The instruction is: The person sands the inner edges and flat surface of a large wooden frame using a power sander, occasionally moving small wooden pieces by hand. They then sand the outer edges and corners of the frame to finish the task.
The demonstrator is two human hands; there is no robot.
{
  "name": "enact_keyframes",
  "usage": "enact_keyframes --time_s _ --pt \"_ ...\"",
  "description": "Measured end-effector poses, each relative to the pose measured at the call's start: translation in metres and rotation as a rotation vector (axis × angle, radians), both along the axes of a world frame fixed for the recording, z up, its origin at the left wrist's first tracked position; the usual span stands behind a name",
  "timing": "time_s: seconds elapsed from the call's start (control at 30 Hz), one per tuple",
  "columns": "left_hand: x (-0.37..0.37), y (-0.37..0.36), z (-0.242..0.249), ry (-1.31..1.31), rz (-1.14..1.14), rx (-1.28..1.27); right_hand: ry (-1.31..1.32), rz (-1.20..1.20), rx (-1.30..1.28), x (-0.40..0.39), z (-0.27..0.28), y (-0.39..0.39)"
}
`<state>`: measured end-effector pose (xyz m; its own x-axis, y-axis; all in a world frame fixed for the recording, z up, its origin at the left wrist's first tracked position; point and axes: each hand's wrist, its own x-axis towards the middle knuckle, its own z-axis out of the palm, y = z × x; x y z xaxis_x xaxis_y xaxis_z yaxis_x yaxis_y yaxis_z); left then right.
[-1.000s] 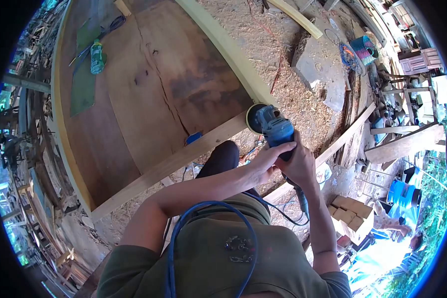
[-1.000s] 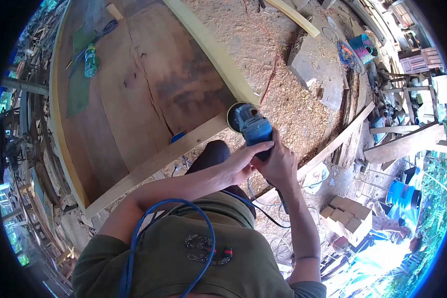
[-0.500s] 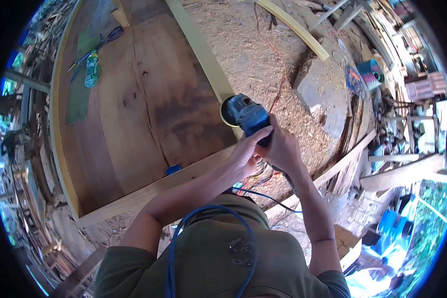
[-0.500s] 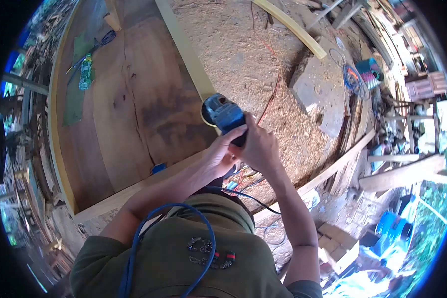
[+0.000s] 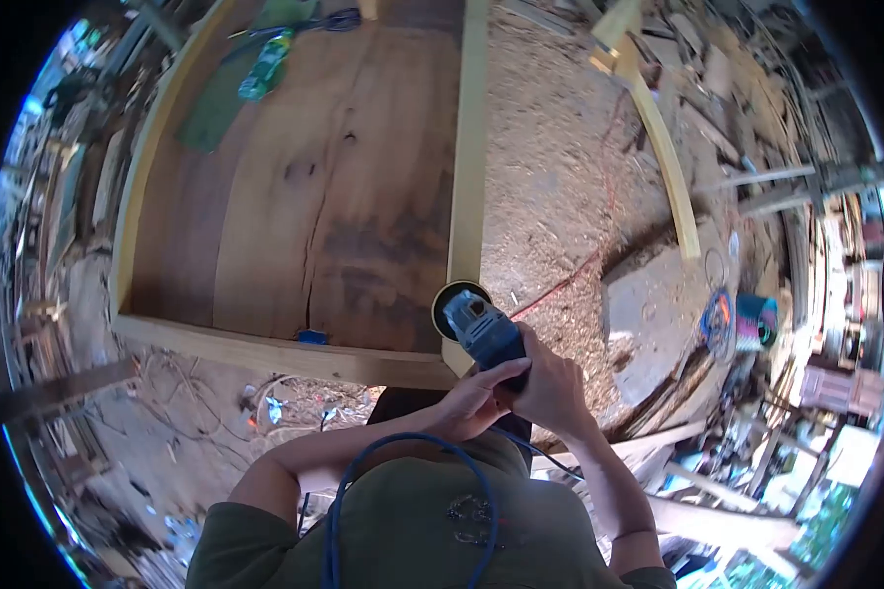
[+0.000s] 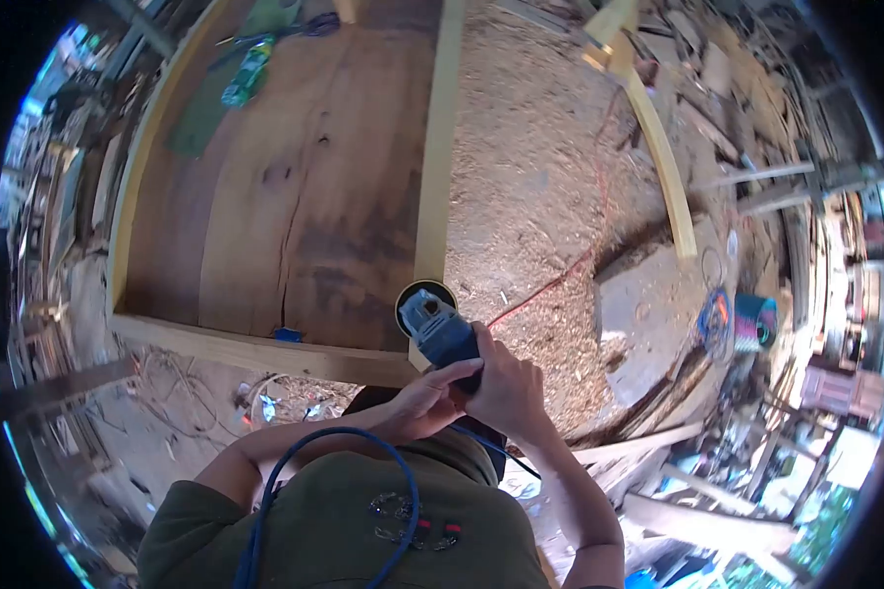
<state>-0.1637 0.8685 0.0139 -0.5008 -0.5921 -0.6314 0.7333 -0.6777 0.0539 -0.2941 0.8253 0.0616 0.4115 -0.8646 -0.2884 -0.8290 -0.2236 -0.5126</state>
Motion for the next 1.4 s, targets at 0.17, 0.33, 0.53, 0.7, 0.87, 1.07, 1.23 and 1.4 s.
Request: enact_keyframes --time_s 0.17,0.33,0.53,0.7,0.87,1.07,1.23,1.4 --pt "-0.026 -0.057 -0.005 -0.044 0.185 -0.086 0.071 0.035 0.027 -0.003 0.009 -0.07" --pt "-0.031 -0.138 -0.015 -0.229 0.484 -0.102 0.026 0.164 -0.036 0.014 -0.009 -0.157" --pt "-0.065 -0.143 -0.002 -0.226 0.713 -0.005 -0.058 0.462 -0.008 -0.012 -0.01 -0.192" --pt "-0.109 -0.114 0.004 -0.115 0.947 0.117 -0.061 0.816 0.072 -0.032 -0.015 -0.194" --pt "-0.129 -0.105 0.006 -0.102 1.181 0.22 -0.03 1.108 0.044 -0.022 -0.023 -0.188" --pt "-0.125 -0.148 -0.002 -0.29 1.253 0.182 -0.074 1.195 -0.03 -0.007 -0.029 -0.225" --pt "-0.105 -0.225 -0.006 -0.321 1.304 0.146 -0.055 1.047 -0.026 0.006 -0.011 -0.285" --pt "-0.087 -0.311 -0.018 -0.303 1.276 -0.014 -0.006 0.912 -0.078 0.017 -0.009 -0.357"
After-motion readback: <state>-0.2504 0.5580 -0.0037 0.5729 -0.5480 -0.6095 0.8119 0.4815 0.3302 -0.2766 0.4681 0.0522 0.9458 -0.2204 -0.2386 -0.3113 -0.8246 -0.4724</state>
